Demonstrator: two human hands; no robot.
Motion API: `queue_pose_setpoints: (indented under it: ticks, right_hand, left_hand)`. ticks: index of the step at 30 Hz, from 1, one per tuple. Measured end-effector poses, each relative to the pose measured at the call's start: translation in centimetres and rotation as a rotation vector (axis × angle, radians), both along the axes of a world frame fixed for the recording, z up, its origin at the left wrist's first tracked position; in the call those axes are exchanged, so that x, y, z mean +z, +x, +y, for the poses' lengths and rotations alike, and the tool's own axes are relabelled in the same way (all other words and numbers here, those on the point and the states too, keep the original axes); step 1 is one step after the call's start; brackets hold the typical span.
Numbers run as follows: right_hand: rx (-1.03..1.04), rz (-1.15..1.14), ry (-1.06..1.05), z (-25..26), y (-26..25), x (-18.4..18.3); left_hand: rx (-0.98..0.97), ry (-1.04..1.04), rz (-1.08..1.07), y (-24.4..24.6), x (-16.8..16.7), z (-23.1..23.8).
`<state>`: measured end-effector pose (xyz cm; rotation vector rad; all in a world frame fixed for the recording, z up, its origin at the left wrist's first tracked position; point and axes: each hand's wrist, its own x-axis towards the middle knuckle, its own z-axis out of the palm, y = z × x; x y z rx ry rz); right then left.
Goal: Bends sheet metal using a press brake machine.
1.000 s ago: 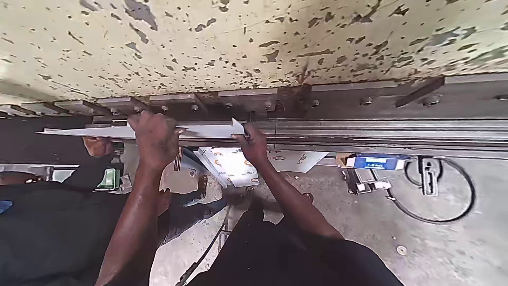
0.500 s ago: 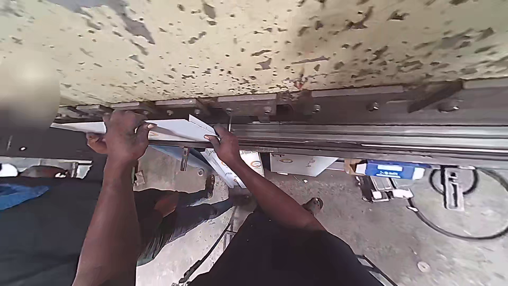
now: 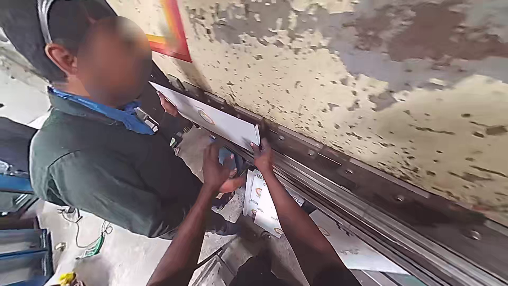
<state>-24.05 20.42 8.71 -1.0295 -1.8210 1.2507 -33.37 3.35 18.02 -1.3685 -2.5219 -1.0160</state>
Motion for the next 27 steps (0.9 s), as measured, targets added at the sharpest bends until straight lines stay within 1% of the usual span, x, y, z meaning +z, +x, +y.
queue_pose_setpoints:
  ticks: [3,7,11,13,15,18,22,25,27]
  right_hand:
    - [0.024,0.01,0.008,0.2,-5.1,-0.5]
    - [0.087,0.079,0.05,0.9,-12.3,-1.2]
    - [0.163,0.041,0.005,-0.7,-17.6,-0.7]
    - [0.218,0.012,0.019,-2.2,-19.5,-0.6]
    - [0.285,-0.022,0.046,-3.8,-20.9,-0.8]
    - [0.347,-0.038,0.067,-6.2,-22.4,-1.4]
    - [0.359,0.02,0.074,-8.5,-23.0,-2.4]
    - [0.398,0.038,0.077,-9.8,-21.4,-2.2]
    - [0.439,0.04,0.094,-10.7,-18.1,-1.3]
  left_hand:
    - [0.004,0.033,-0.179,1.5,-3.2,-3.9]
    - [-0.018,0.136,-0.256,2.3,-5.9,-8.9]
    - [-0.011,0.258,-0.382,2.6,-6.2,-12.5]
    - [-0.01,0.319,-0.417,2.6,-5.9,-13.8]
    - [-0.01,0.329,-0.425,2.7,-5.6,-14.7]
    - [-0.015,0.31,-0.413,2.3,-5.2,-15.9]
    - [0.013,0.322,-0.439,1.6,-4.7,-17.1]
    - [-0.003,0.379,-0.477,1.2,-4.6,-17.6]
    - [-0.021,0.434,-0.503,1.4,-4.4,-18.0]
